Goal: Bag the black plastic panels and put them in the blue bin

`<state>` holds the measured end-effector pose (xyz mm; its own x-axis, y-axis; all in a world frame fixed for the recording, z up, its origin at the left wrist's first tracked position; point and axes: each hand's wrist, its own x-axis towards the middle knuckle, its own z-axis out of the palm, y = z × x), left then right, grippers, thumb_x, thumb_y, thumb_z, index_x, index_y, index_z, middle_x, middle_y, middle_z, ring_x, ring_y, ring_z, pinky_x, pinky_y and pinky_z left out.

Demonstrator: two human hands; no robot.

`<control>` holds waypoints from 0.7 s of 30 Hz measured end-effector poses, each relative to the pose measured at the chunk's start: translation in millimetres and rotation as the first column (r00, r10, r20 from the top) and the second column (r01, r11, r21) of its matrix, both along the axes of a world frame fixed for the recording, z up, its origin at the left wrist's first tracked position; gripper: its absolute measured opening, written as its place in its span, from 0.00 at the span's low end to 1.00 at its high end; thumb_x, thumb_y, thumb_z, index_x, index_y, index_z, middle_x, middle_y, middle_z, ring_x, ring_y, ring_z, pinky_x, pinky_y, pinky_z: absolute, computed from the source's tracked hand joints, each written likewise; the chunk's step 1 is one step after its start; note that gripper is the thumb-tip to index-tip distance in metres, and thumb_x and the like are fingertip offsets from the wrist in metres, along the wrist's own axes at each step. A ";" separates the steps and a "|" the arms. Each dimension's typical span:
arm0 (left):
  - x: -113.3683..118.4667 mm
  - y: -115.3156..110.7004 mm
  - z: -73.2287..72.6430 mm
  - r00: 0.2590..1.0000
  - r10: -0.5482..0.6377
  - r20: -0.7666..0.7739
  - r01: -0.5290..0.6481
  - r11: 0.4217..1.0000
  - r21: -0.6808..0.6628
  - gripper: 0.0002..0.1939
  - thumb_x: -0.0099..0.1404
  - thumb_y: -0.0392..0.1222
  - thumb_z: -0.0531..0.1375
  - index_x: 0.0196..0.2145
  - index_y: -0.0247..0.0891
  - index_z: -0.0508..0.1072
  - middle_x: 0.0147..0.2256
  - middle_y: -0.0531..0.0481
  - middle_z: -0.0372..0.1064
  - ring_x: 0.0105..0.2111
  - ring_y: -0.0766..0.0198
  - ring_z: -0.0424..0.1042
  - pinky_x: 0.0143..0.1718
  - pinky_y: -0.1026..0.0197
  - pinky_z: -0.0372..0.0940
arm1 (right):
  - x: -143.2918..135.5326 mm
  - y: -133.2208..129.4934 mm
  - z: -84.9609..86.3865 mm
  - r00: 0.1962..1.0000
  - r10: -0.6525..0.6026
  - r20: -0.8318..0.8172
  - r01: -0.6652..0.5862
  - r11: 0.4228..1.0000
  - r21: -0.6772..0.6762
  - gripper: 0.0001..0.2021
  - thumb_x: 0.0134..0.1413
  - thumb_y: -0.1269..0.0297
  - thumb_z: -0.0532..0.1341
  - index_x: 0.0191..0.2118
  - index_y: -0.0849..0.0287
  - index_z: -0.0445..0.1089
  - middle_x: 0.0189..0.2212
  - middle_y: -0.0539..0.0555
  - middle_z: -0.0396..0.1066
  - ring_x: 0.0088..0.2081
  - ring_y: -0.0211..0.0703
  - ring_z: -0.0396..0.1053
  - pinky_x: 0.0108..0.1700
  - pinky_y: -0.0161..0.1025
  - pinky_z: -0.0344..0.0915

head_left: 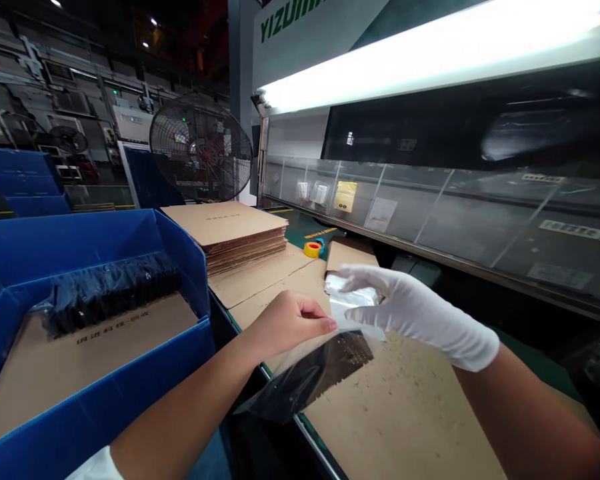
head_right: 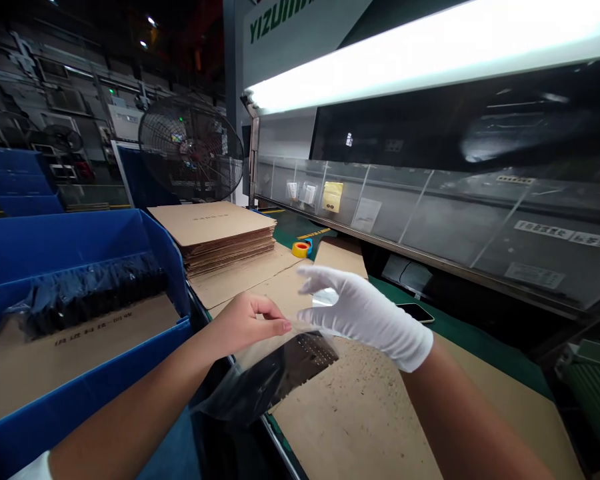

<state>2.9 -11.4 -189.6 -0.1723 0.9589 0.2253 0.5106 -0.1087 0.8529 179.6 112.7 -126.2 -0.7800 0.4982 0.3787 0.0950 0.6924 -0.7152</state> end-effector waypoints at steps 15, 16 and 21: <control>-1.7 -1.1 -11.1 1.000 -0.014 -0.009 0.013 0.999 -0.042 0.14 0.56 0.52 0.64 0.27 0.37 0.78 0.27 0.53 0.74 0.30 0.63 0.71 0.30 0.65 0.61 | 9.5 -6.4 10.8 0.968 -0.204 0.147 0.150 0.938 0.311 0.17 0.52 0.47 0.60 0.33 0.56 0.76 0.29 0.54 0.75 0.31 0.43 0.71 0.35 0.39 0.67; -2.5 -0.4 -12.1 1.000 -0.031 -0.003 0.031 0.999 -0.040 0.13 0.56 0.51 0.64 0.27 0.37 0.78 0.27 0.53 0.74 0.30 0.63 0.72 0.31 0.65 0.61 | 8.2 -7.0 11.1 0.961 -0.203 0.188 0.137 0.939 0.315 0.19 0.49 0.46 0.62 0.39 0.56 0.76 0.33 0.54 0.75 0.33 0.45 0.72 0.35 0.39 0.67; -5.2 8.6 -14.5 0.995 -0.075 -0.064 0.072 0.996 -0.052 0.14 0.57 0.52 0.64 0.27 0.37 0.78 0.28 0.52 0.75 0.31 0.62 0.72 0.32 0.64 0.62 | -15.6 -10.5 -11.6 0.805 -0.058 0.590 -0.168 0.932 0.321 0.38 0.30 0.51 0.72 0.53 0.57 0.69 0.42 0.59 0.73 0.42 0.54 0.69 0.40 0.43 0.65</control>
<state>-2.3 -2.8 -204.1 -0.0874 0.9787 0.1858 0.5584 -0.1063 0.8227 163.9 102.2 -137.8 -0.9273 0.3739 -0.0197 0.3666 0.8958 -0.2512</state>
